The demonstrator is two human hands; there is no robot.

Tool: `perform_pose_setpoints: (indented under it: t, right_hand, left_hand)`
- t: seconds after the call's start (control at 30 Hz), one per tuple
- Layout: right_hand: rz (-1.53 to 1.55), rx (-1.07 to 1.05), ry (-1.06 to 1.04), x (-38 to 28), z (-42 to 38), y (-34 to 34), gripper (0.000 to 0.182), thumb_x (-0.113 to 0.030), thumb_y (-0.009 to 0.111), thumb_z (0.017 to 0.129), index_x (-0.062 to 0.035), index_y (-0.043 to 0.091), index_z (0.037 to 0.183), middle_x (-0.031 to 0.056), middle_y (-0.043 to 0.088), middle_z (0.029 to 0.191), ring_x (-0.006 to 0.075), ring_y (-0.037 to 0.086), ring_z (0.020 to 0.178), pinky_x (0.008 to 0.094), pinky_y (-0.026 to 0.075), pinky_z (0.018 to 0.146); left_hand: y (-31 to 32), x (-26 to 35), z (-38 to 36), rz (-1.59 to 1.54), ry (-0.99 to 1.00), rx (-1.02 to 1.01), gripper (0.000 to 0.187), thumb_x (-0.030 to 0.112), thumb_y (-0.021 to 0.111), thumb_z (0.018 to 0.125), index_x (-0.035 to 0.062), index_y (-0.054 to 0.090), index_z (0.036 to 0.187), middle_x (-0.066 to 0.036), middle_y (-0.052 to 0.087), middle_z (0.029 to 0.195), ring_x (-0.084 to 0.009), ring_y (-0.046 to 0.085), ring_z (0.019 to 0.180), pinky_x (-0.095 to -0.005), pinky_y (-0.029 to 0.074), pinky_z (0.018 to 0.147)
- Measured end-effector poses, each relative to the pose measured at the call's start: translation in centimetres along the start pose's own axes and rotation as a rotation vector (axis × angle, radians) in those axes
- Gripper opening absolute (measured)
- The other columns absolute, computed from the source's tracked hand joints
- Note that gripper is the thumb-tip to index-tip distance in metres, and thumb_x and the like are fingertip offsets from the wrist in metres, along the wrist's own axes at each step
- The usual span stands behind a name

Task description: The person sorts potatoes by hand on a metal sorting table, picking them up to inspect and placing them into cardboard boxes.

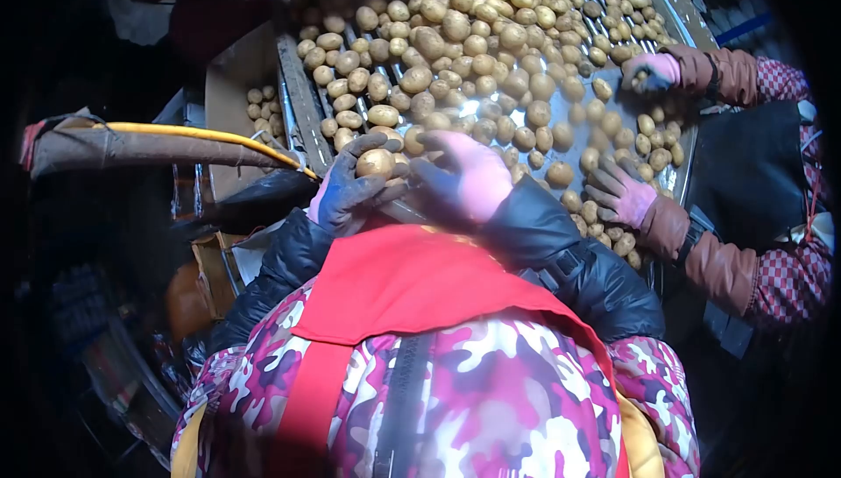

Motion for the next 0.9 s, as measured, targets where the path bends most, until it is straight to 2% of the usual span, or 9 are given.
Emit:
perform_pose_setpoints:
  t: [0.1,0.17,0.23,0.33,0.47,0.6,0.7,0.83,0.9]
  right_hand:
    - [-0.167,0.029,-0.197,-1.4,-0.4,-0.5,0.049,-0.031,0.073,0.089,-0.0038,0.063,0.128,0.0204,0.068,0.12,0.0349,0.069,0.106,0.042,0.055,0.094]
    - [-0.15,0.058,-0.018,2.8,0.0,-0.1,0.047,-0.032,0.073,0.088,-0.0038,0.063,0.125,0.0202,0.067,0.121,0.0362,0.067,0.109,0.0425,0.053,0.097]
    - [-0.313,0.013,-0.113,1.6,-0.5,0.0,0.043,-0.03,0.07,0.09,-0.0059,0.063,0.125,0.0204,0.066,0.124,0.039,0.063,0.115,0.0436,0.05,0.1]
    - [-0.386,0.105,-0.328,2.4,0.0,0.3,0.036,-0.024,0.067,0.093,-0.007,0.063,0.124,0.0194,0.065,0.122,0.0401,0.061,0.117,0.0444,0.049,0.101]
    - [-0.371,0.041,-0.265,3.5,0.5,0.7,0.033,-0.018,0.064,0.096,-0.0065,0.062,0.127,0.0195,0.064,0.123,0.0408,0.06,0.117,0.0443,0.048,0.101]
    - [-0.489,0.083,-0.274,5.3,0.6,0.9,0.037,-0.023,0.064,0.097,-0.0063,0.062,0.13,0.0206,0.064,0.128,0.042,0.06,0.119,0.0457,0.049,0.102]
    - [-0.479,0.076,-0.315,5.1,0.7,1.3,0.038,-0.021,0.067,0.097,-0.0052,0.062,0.131,0.0221,0.066,0.125,0.0423,0.062,0.116,0.0463,0.05,0.101]
    - [-0.459,0.094,-0.355,5.2,0.7,1.5,0.036,-0.014,0.068,0.096,-0.0039,0.063,0.13,0.0206,0.066,0.125,0.0389,0.063,0.117,0.0441,0.051,0.102]
    - [-0.453,0.087,-0.327,5.0,0.5,1.4,0.035,-0.013,0.068,0.096,-0.0042,0.063,0.13,0.0201,0.066,0.126,0.0382,0.064,0.117,0.0434,0.051,0.102]
  left_hand:
    - [-0.9,-0.1,-1.2,-0.026,-0.032,0.105,0.051,0.009,0.069,0.093,0.0045,0.048,0.14,-0.013,0.056,0.133,-0.0257,0.064,0.118,-0.0405,0.056,0.1]
    - [-2.1,-0.4,-1.7,0.026,-0.041,0.164,0.045,0.012,0.069,0.095,0.0037,0.052,0.136,-0.013,0.057,0.13,-0.025,0.064,0.115,-0.0406,0.056,0.1]
    - [-3.0,0.2,-2.3,0.211,0.079,0.176,0.029,0.019,0.064,0.099,0.0006,0.061,0.121,-0.013,0.061,0.125,-0.0249,0.066,0.107,-0.0402,0.056,0.099]
    - [-4.3,0.7,-3.6,0.144,0.08,0.36,0.045,0.043,0.05,0.104,0.0012,0.067,0.111,-0.013,0.064,0.118,-0.0246,0.067,0.102,-0.0392,0.058,0.092]
    - [-7.0,0.1,-5.2,0.202,0.167,0.426,0.056,0.056,0.043,0.103,0.0062,0.067,0.114,-0.011,0.066,0.116,-0.0222,0.068,0.098,-0.0374,0.058,0.084]
    - [-9.5,-2.0,-8.3,0.1,-0.058,0.542,0.046,0.05,0.046,0.104,0.0126,0.065,0.122,-0.007,0.07,0.109,-0.0169,0.068,0.094,-0.0338,0.058,0.08]
    - [-13.0,-3.5,-11.8,-0.023,-0.064,0.68,0.039,0.045,0.059,0.101,0.0077,0.068,0.105,-0.008,0.069,0.095,-0.0203,0.068,0.082,-0.0332,0.059,0.074]
    - [-18.3,-5.9,-17.4,-0.261,-0.126,0.906,0.043,0.043,0.058,0.103,0.0044,0.064,0.121,-0.012,0.069,0.11,-0.0258,0.069,0.102,-0.0381,0.061,0.084]
    - [-20.2,-4.4,-20.0,-0.206,0.1,1.04,0.045,0.045,0.06,0.101,0.0032,0.066,0.117,-0.012,0.069,0.11,-0.0273,0.068,0.105,-0.0413,0.062,0.084]
Point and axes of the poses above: each hand's wrist, its own z-axis towards the middle knuckle, its own y-axis out of the palm, x = y × z, the point moved 10 cm from there along z, towards the middle knuckle
